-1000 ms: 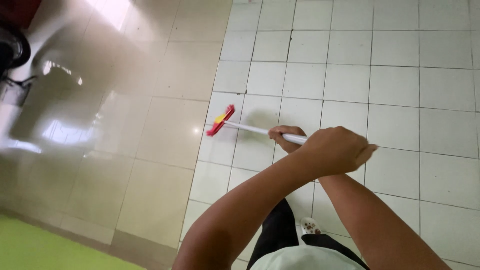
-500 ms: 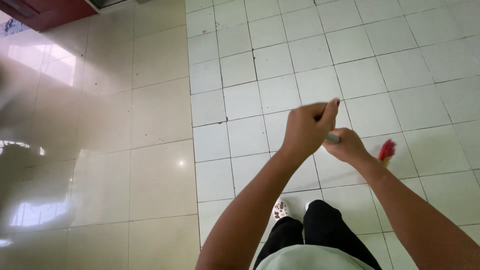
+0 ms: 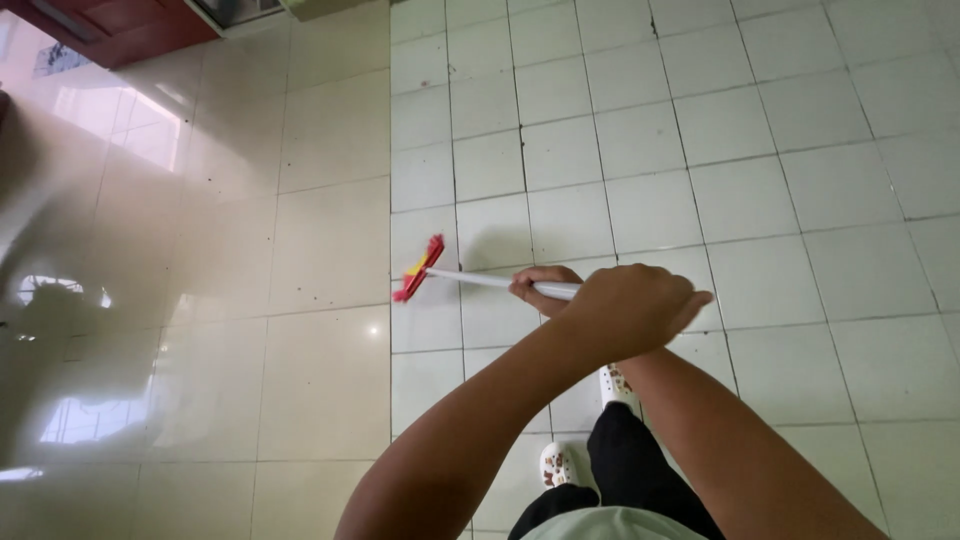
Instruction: Sweeping the tiled floor with a red broom.
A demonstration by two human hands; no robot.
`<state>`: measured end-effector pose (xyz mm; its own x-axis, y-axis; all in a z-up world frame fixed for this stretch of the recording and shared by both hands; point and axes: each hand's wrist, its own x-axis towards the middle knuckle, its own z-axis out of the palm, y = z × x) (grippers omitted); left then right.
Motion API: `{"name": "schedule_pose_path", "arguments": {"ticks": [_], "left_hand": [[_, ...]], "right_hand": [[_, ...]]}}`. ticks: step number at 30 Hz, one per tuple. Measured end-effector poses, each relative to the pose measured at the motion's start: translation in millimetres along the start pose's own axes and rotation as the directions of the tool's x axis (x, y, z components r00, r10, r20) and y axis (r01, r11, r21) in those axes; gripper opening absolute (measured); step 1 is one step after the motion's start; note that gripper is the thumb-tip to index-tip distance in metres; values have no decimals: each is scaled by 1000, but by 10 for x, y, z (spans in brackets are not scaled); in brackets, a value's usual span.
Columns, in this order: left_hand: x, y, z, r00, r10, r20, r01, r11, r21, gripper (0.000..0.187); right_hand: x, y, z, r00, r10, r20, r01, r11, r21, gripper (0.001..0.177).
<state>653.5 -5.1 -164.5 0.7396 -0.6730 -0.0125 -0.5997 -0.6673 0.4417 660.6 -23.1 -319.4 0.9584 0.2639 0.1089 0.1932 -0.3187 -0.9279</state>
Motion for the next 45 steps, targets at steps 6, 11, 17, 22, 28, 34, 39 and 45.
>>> {"name": "schedule_pose_path", "arguments": {"ticks": [6,11,17,22,28,34,39,45], "left_hand": [[690,559,-1511,799,278,-533,-434,881,-191,49],[1238,265,-1402,817,-102,-568,-243,832,-499,47],[1309,-535,-116,851,-434,-297,120,710,-694,54],[1399,-574,-774,818,-473,-329,295,834,-466,57],[1940,-1130,-565,972,-203,-120,209,977,46,53],[2282,-1385,-1536,935,192,-298,-239,962,-132,50],[2488,-1585,-2559,794,225,-565,-467,821,-329,47],[2948,-2524,-1470,858,-261,-441,-43,821,-569,53]], "right_hand": [[440,-1152,-1525,957,264,124,-247,959,-136,27],[576,-21,-2103,989,110,-100,-120,988,-101,23],[615,1261,-1915,903,429,18,-408,871,-273,25],[1365,880,-1409,954,289,82,-272,947,-169,22],[2029,345,-940,991,-134,-10,130,979,-157,25],[2821,-356,-1273,939,322,119,-325,946,6,26],[3263,141,-1680,947,321,15,-313,933,-177,26],[3409,1386,-2043,860,508,-48,-497,813,-303,25]]}}
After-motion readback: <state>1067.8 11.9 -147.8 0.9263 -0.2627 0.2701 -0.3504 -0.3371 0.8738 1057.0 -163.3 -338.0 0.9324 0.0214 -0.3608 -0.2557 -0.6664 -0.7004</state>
